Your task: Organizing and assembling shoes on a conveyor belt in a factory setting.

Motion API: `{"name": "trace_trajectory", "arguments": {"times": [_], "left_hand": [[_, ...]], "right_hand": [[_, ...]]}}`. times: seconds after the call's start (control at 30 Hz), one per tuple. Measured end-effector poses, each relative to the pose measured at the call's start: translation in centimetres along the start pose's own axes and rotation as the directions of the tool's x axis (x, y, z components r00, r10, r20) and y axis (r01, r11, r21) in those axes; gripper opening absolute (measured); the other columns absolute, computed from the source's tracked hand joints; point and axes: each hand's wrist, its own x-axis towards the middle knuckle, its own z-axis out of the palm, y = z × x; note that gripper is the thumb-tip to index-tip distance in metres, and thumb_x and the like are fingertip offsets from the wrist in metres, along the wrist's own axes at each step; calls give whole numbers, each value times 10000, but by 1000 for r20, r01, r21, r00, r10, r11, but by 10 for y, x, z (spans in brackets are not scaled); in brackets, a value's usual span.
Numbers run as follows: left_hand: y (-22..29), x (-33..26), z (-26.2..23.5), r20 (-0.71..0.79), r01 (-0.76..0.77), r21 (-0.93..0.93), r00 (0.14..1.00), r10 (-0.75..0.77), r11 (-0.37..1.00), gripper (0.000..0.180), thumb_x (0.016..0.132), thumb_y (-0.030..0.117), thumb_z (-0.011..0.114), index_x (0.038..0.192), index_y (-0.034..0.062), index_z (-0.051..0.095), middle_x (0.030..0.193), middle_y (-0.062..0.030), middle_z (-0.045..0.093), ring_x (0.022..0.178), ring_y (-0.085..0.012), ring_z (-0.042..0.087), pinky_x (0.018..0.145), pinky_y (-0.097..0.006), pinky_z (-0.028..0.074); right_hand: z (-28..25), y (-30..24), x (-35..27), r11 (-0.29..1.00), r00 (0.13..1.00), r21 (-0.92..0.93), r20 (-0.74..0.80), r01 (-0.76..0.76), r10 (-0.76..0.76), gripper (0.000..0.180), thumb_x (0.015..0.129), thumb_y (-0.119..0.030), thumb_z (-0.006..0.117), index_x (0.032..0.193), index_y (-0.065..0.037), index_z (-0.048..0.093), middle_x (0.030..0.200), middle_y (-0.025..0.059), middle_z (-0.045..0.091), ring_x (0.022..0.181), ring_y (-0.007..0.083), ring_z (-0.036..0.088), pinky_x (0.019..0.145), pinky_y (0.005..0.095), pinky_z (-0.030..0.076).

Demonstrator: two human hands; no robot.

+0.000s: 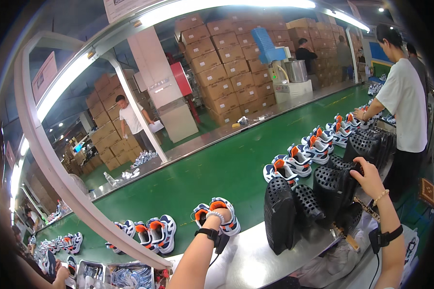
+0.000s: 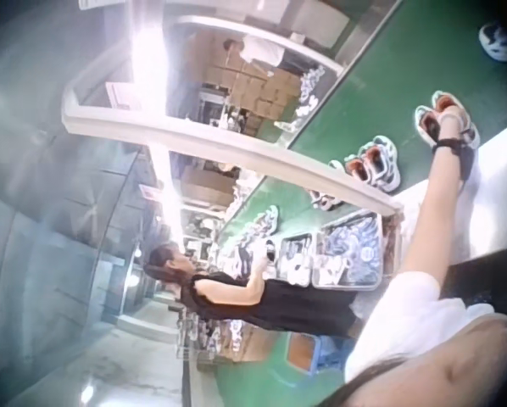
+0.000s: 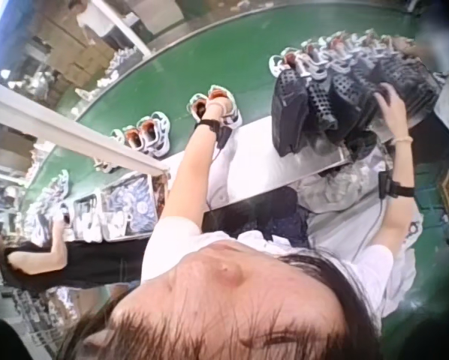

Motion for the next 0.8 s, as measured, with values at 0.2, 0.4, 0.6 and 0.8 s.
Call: {"name": "trace_trajectory", "arguments": {"times": [0.2, 0.4, 0.6, 0.8], "left_hand": [[14, 64, 64, -129, -78, -344, 991, 35, 936, 438, 899, 446, 304, 1075, 160, 585, 1149, -61, 537, 1071, -237, 513, 906, -375, 417], [-5, 91, 127, -15, -107, -417, 994, 111, 902, 486, 952, 384, 358, 1346, 128, 482, 1437, -83, 425, 1311, -307, 398, 1088, -499, 304], [9, -20, 37, -214, -334, -231, 934, 287, 914, 236, 790, 148, 554, 930, 82, 732, 1075, -142, 660, 1025, -282, 611, 898, -341, 462], [-11, -53, 7, 14, -176, -263, 982, 187, 949, 273, 826, 174, 569, 1042, 63, 694, 1111, -132, 647, 1022, -259, 615, 881, -341, 481]], "right_hand": [[-19, 11, 5, 997, 999, -71, 42, -11, 14, 405, 725, -137, 718, 1074, -25, 545, 815, 148, 594, 767, 267, 579, 724, 351, 457], [3, 9, 24, 990, 989, -144, 143, -6, 27, 526, 708, -183, 723, 1178, -47, 530, 972, 216, 611, 963, 360, 564, 873, 412, 441], [-12, 26, 8, 997, 1000, -73, -15, -19, 17, 494, 749, -216, 715, 1160, -9, 537, 951, 204, 620, 913, 299, 591, 830, 372, 448], [-17, -11, 9, 987, 954, 1, -259, 159, -153, 444, 899, -218, 612, 1278, -23, 488, 1098, 152, 594, 1022, 226, 541, 922, 318, 394]]}}
